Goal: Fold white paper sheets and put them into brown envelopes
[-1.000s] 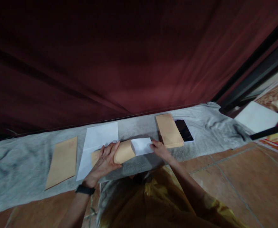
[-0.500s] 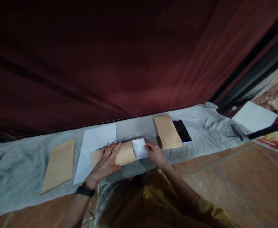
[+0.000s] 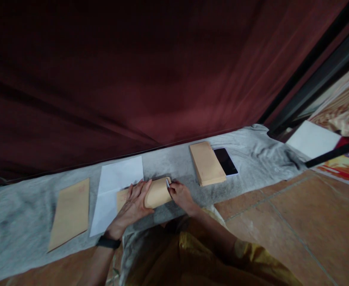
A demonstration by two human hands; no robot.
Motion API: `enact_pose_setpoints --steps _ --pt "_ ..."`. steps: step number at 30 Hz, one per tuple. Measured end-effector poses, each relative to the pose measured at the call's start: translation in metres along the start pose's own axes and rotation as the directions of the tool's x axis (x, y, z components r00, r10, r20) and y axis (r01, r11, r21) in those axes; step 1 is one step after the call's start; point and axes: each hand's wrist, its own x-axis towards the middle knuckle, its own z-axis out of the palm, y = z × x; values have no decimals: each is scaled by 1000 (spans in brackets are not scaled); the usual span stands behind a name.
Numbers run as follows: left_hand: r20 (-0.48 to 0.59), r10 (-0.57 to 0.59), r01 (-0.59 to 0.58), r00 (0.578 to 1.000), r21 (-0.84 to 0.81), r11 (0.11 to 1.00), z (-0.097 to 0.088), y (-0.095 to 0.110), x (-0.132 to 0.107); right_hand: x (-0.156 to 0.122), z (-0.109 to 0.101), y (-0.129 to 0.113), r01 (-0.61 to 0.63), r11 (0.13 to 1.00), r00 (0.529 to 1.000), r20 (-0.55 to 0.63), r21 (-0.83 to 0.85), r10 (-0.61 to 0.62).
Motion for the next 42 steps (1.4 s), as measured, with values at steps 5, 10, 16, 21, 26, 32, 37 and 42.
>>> enact_pose_setpoints --steps 5,10,16,21,26,32,37,42 --pt "-7 7 -7 1000 -4 1000 1 2 2 0 2 -3 -39 999 997 -68 10 39" --pt "-21 19 -19 1000 4 1000 0 1 2 -2 0 -7 -62 998 991 -119 14 63" --pt "-19 35 -34 999 18 999 2 -1 2 0 -5 -12 -135 990 988 -83 -33 132" --pt "-12 40 -40 999 13 999 2 -2 3 0 -6 -12 -162 986 985 -71 -42 159" --pt "-5 37 -37 999 11 999 0 0 3 0 -2 -9 -180 984 980 -81 5 179" --pt "-23 54 -53 998 15 998 2 -4 4 5 0 -1 -207 966 970 -98 156 224" --pt "-29 86 -85 996 29 996 -4 -6 10 12 -3 8 -250 824 963 45 509 265" --pt "-125 12 -18 992 -41 999 -2 6 9 11 -6 11 -294 432 925 139 853 354"
